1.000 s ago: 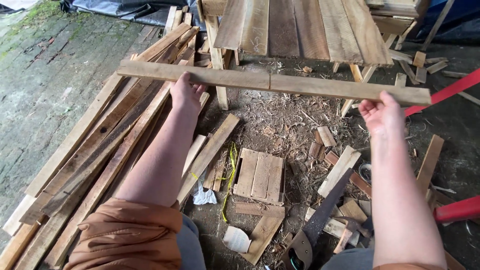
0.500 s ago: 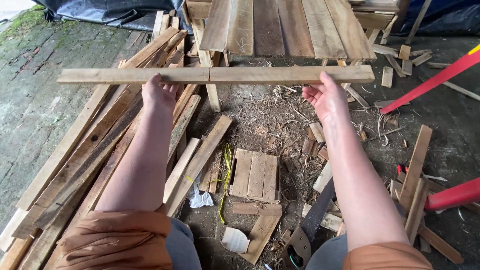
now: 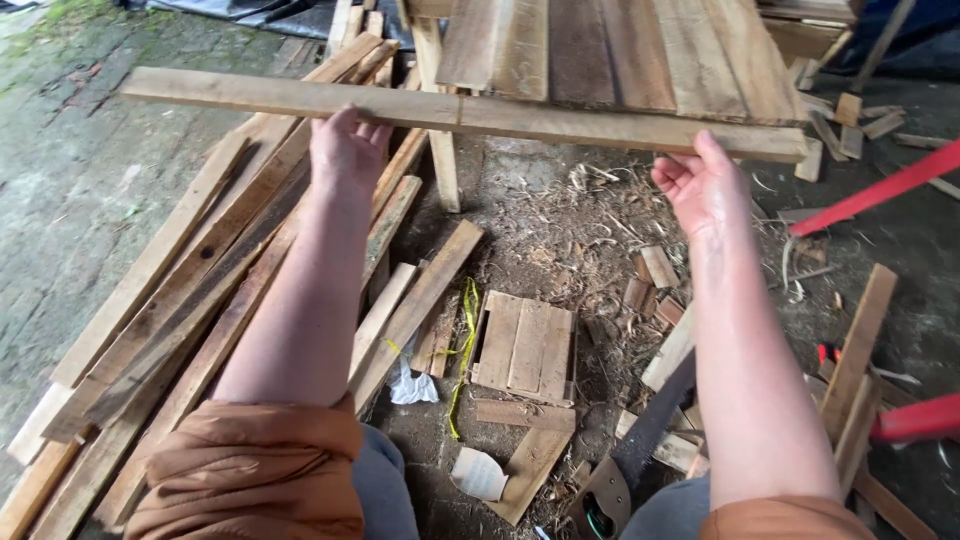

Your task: The person measures a wooden plank with a tape measure, marks it, and cuts it with a hand saw. They then place the cut piece onto a wooden structure and pick up another plank to measure and cut.

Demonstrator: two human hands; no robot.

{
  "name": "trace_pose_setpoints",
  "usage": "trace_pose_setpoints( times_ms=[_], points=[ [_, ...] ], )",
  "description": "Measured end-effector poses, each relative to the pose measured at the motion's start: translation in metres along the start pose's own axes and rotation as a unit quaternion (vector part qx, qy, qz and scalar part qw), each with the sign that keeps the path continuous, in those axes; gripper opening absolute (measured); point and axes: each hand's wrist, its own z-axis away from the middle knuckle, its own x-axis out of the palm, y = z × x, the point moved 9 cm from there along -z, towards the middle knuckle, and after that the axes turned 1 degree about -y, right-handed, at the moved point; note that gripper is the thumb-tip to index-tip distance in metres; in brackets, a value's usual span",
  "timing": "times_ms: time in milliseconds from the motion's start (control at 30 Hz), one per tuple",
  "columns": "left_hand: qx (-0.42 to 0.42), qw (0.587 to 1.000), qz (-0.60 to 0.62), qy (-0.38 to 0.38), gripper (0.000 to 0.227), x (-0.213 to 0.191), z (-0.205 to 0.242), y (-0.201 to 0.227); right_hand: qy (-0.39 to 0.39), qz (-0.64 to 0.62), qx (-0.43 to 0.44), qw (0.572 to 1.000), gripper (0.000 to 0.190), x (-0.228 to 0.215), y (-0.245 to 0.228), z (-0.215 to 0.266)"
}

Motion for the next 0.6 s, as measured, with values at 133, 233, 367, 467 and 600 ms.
trace_pose_setpoints(
  times_ms=[133,233,367,467,600],
  points=[
    [0.010,1.000,0.018,0.014,0.072,0.014,0.024,0.015,-0.013,-0.035,-0.020,0.999,0.031,0.023,-0.011,0.028],
    [0.007,1.000,-0.003,-0.006,0.071,0.021,0.027,0.011,-0.003,-0.013,-0.023,1.000,0.027,0.021,-0.014,0.029],
    [0.008,1.000,0.008,-0.017,0.071,0.023,0.022,0.009,-0.020,-0.016,-0.036,0.999,0.026,0.020,-0.015,0.028],
    [0.006,1.000,0.015,-0.014,0.074,0.024,0.022,0.009,-0.023,-0.019,-0.044,0.999,0.026,0.024,-0.018,0.033],
    [0.010,1.000,0.015,-0.009,0.074,0.022,0.023,0.010,-0.006,-0.010,-0.047,0.999,0.024,0.028,-0.021,0.040]
  ],
)
